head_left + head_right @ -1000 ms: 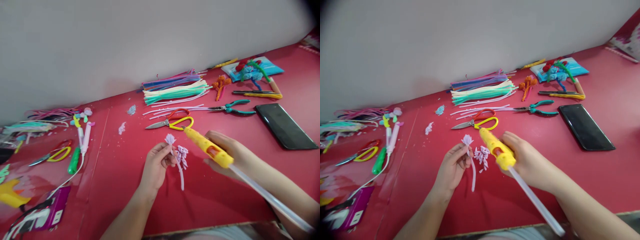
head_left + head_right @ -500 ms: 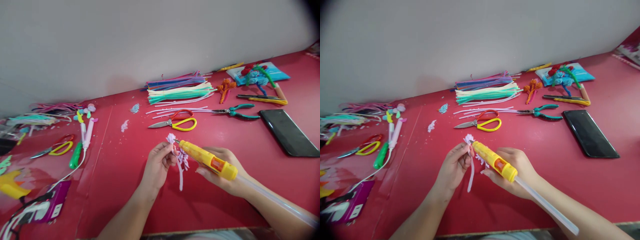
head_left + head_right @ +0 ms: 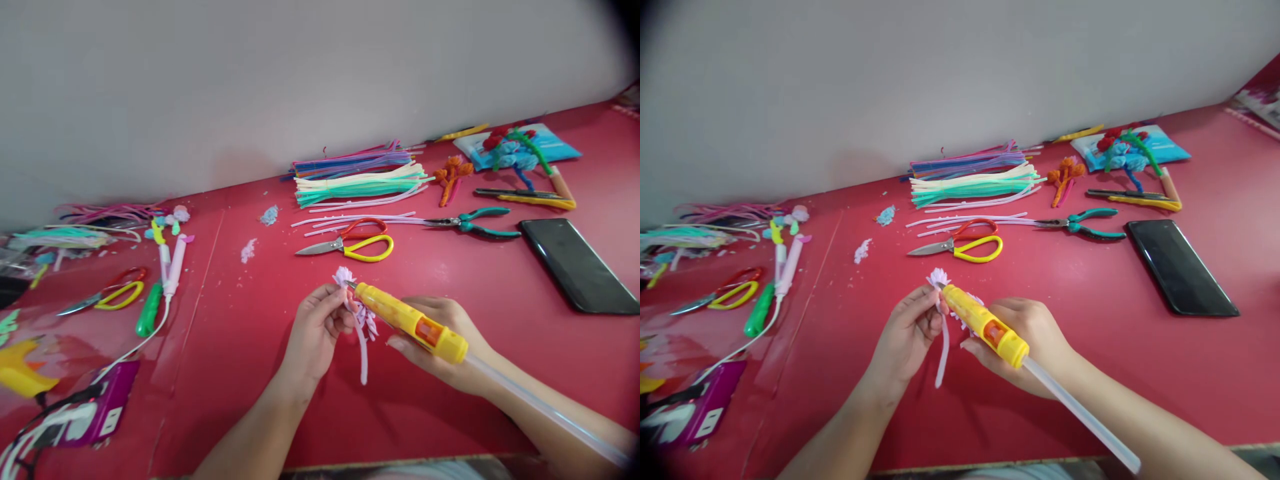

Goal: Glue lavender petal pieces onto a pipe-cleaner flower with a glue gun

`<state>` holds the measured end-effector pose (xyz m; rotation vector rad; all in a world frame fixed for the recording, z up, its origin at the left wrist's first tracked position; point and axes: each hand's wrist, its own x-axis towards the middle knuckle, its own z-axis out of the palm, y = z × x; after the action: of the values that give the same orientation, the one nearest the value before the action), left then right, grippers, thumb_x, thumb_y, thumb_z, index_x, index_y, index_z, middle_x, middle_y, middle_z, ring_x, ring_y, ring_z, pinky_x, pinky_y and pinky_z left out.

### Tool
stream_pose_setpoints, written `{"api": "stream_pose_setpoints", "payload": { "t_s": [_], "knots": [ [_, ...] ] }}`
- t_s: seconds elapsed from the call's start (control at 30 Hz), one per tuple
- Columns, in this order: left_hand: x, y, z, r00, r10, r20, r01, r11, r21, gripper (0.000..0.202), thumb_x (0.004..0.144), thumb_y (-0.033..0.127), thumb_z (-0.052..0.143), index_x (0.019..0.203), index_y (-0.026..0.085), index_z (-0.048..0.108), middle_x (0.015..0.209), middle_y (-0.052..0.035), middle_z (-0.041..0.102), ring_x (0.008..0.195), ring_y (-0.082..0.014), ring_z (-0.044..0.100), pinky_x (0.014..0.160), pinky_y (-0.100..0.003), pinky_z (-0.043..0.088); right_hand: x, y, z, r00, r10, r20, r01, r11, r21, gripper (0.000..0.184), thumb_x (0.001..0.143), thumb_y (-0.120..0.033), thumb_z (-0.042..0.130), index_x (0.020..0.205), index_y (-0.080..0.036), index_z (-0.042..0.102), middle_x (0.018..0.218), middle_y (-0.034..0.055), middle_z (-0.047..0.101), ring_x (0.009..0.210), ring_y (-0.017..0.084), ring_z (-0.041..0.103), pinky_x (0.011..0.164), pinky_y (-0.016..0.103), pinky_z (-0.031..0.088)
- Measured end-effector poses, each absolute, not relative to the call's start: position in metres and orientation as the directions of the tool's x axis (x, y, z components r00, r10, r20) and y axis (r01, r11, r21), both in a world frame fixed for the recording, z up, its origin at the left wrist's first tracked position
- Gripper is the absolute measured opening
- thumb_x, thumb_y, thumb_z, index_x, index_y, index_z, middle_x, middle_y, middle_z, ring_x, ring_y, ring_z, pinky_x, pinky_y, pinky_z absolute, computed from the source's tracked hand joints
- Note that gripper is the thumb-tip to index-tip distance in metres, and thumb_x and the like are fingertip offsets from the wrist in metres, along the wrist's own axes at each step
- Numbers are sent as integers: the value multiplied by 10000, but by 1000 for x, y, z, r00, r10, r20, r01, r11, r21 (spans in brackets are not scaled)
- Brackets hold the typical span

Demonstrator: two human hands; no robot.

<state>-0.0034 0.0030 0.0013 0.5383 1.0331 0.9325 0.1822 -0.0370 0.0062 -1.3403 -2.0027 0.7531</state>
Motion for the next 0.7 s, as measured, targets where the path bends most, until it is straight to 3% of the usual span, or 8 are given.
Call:
{"api": "stream_pose_setpoints", "payload": {
  "t_s": [0.7],
  "knots": [
    [-2, 4, 5, 153, 865, -478, -371, 499, 783, 140, 712, 211, 676, 654, 134, 574, 547, 32, 589, 404, -28, 502, 413, -109, 408, 181, -36, 6, -325, 928, 184, 651, 360, -668, 294, 821, -340, 546, 596, -187, 435, 546, -38, 408, 464, 85, 386, 469, 222, 276]
  ]
}}
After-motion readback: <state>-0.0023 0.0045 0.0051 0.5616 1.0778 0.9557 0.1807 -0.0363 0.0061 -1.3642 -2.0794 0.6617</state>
